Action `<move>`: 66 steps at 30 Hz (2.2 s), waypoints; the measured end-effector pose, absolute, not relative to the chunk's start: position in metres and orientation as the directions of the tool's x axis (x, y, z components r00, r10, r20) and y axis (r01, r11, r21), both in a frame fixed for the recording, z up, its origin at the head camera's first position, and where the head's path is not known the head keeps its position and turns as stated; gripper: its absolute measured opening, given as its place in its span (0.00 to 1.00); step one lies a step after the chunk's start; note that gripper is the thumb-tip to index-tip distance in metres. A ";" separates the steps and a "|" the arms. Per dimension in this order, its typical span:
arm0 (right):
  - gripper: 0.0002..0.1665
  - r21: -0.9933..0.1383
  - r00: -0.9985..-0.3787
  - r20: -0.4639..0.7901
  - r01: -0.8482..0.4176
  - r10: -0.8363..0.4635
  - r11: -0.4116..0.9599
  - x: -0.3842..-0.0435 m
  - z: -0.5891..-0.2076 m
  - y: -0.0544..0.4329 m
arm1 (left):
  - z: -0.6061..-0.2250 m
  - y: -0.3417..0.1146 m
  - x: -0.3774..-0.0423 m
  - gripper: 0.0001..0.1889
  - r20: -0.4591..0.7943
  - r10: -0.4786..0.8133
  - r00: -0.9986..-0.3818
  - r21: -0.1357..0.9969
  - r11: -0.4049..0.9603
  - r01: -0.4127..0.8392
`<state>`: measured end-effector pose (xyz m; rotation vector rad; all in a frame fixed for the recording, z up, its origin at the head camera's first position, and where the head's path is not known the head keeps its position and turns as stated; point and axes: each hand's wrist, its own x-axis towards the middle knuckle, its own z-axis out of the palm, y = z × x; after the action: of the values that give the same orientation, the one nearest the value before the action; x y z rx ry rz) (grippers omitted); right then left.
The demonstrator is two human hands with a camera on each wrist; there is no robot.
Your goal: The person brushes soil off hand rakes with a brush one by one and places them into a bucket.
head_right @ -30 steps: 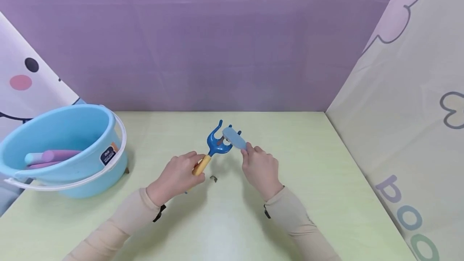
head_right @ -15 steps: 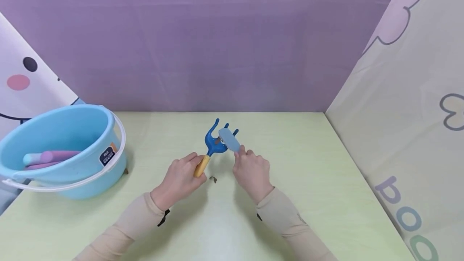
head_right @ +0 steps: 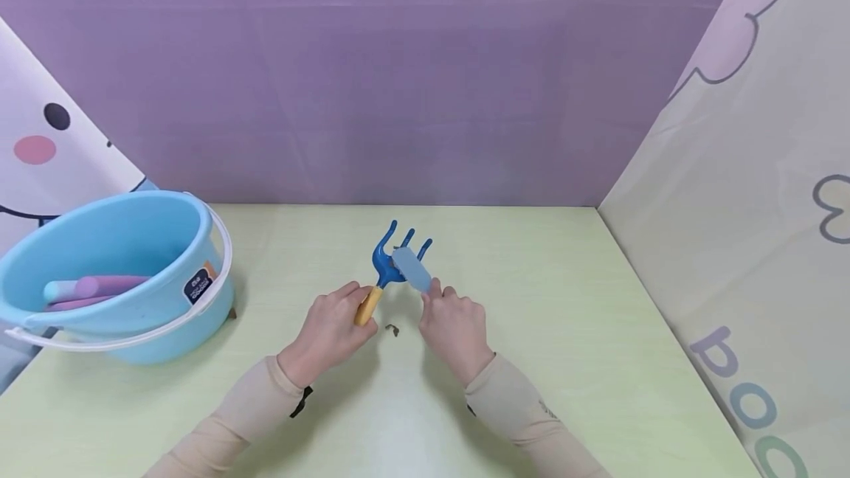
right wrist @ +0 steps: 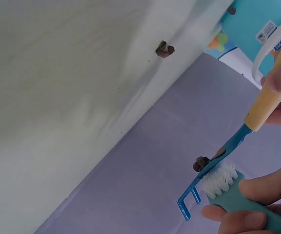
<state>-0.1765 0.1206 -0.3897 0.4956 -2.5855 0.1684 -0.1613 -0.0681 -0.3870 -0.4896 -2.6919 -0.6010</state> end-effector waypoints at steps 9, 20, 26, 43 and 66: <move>0.18 0.029 -0.785 0.509 -0.395 -0.353 0.918 -0.175 -0.390 0.122 | -0.390 -0.068 -0.162 0.18 0.384 0.248 -0.889 0.356 0.849 0.391; 0.18 0.069 -0.774 0.474 -0.444 -0.420 0.894 -0.174 -0.388 0.128 | -0.393 -0.069 -0.163 0.18 0.372 0.239 -0.897 0.362 0.853 0.377; 0.19 -0.018 -0.819 0.391 -0.463 -0.420 0.886 -0.176 -0.385 0.131 | -0.394 -0.070 -0.163 0.19 0.378 0.240 -0.894 0.342 0.861 0.376; 0.14 -0.384 -0.883 0.317 -0.453 -0.346 0.804 -0.175 -0.375 0.133 | -0.389 -0.077 -0.165 0.20 0.381 0.240 -0.893 0.331 0.866 0.375; 0.18 -0.534 -0.923 0.279 -0.380 -0.267 0.755 -0.180 -0.366 0.139 | -0.385 -0.078 -0.167 0.19 0.388 0.264 -0.883 0.284 0.877 0.387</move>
<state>-0.1805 0.1393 -0.3661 0.5147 -2.7668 0.9016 -0.1671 -0.0778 -0.3849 -0.4853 -2.7076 -0.5098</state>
